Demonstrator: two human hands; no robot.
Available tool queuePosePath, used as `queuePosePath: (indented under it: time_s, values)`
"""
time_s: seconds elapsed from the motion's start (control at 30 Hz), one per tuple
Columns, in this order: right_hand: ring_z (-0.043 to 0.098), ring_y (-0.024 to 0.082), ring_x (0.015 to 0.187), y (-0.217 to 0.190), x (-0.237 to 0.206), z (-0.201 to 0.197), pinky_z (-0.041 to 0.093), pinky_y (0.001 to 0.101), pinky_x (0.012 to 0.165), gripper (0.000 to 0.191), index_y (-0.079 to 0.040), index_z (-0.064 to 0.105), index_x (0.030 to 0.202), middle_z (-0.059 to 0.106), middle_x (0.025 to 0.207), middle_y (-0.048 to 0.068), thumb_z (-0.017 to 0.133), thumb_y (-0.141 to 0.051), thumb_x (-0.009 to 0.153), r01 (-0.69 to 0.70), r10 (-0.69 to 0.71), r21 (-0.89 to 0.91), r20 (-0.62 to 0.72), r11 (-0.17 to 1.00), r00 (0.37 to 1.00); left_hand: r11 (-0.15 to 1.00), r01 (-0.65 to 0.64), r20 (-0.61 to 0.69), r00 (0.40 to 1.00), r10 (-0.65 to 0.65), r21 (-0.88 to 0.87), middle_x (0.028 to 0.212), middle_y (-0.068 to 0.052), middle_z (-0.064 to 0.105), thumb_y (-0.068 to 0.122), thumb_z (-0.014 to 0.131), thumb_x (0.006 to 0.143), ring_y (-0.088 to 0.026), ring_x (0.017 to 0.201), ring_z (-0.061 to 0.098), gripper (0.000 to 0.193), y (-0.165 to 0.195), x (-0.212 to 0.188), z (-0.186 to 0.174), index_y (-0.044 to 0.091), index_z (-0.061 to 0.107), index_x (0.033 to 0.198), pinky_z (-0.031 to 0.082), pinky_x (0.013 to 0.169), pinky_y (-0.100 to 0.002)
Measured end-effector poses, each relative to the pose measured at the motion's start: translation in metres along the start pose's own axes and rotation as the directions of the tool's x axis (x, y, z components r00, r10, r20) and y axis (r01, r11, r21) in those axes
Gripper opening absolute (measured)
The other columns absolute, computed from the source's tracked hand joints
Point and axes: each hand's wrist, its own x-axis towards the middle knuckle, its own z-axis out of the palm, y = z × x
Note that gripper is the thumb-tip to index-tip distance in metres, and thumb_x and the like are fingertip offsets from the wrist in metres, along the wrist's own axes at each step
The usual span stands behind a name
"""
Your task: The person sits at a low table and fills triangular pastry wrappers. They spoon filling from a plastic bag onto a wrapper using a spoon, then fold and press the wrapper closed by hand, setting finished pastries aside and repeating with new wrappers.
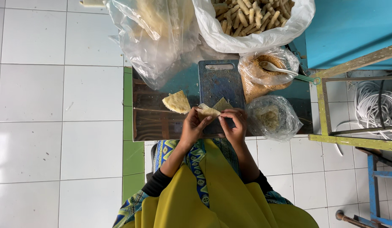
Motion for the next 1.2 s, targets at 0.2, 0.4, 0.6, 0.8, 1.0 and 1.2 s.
queuePosePath:
  time_s: [0.2,0.4,0.6,0.8,1.0,1.2]
  values:
    - [0.066,0.025,0.104,-0.011,-0.001,-0.001,0.051,0.0372,0.093,0.010,-0.006,0.071,0.101,0.073,0.106,0.004,0.074,-0.003,0.093,0.023,-0.021,0.047,-0.027,0.999,0.999,0.998,0.028,-0.133,0.991,-0.019,0.062,0.105,-0.009,0.072,0.006,0.068,0.102,-0.011,0.095,0.069,0.019,-0.004,-0.011,-0.008,-0.001,0.060,0.117,0.057,0.082,-0.027]
    - [0.065,0.025,0.107,-0.019,-0.010,-0.050,0.052,0.0362,0.095,0.014,-0.005,0.070,0.109,0.069,0.113,0.007,0.071,-0.001,0.096,-0.035,0.033,-0.027,-0.083,0.999,0.996,0.957,0.154,-0.231,0.968,-0.096,0.247,0.116,-0.015,0.073,0.014,0.067,0.099,-0.018,0.098,0.070,0.050,0.022,-0.012,0.000,0.003,0.047,0.143,0.057,0.079,-0.033]
    - [0.051,0.030,0.108,0.005,-0.010,-0.144,0.044,0.0424,0.098,0.038,-0.014,0.076,0.119,0.061,0.121,0.010,0.066,0.007,0.090,-0.185,0.253,-0.573,0.041,0.798,0.967,0.147,-0.178,0.078,0.853,0.515,0.973,0.150,-0.027,0.042,0.019,0.077,0.082,-0.046,0.136,0.043,0.074,0.060,-0.010,0.026,-0.007,0.047,0.144,0.044,0.105,-0.059]
    - [0.048,0.035,0.115,0.012,-0.015,-0.142,0.042,0.0463,0.101,0.054,-0.009,0.072,0.132,0.056,0.127,0.015,0.064,0.010,0.082,-0.181,0.364,-0.685,0.131,0.705,0.922,0.906,0.080,0.269,0.941,-0.207,0.415,0.125,-0.011,0.067,0.010,0.063,0.099,-0.021,0.111,0.066,0.040,0.022,-0.029,0.071,0.004,0.056,0.138,0.060,0.091,-0.035]
    - [0.047,0.035,0.116,0.011,-0.014,-0.135,0.042,0.0452,0.102,0.056,-0.010,0.072,0.133,0.057,0.127,0.014,0.065,0.010,0.081,-0.190,0.404,-0.714,0.142,0.674,0.903,0.957,0.180,0.496,0.824,-0.273,0.228,0.118,-0.014,0.067,0.012,0.060,0.105,-0.021,0.103,0.066,0.033,-0.051,0.009,0.124,-0.001,0.051,0.134,0.058,0.087,-0.035]
    - [0.046,0.035,0.118,0.014,-0.014,-0.130,0.042,0.0445,0.103,0.055,-0.012,0.075,0.128,0.057,0.125,0.013,0.064,0.012,0.080,-0.187,0.355,-0.664,0.126,0.724,0.926,0.953,0.141,0.456,0.853,-0.255,0.268,0.112,-0.012,0.072,0.015,0.059,0.106,-0.018,0.102,0.071,0.024,-0.052,0.018,0.128,-0.002,0.056,0.123,0.060,0.086,-0.033]
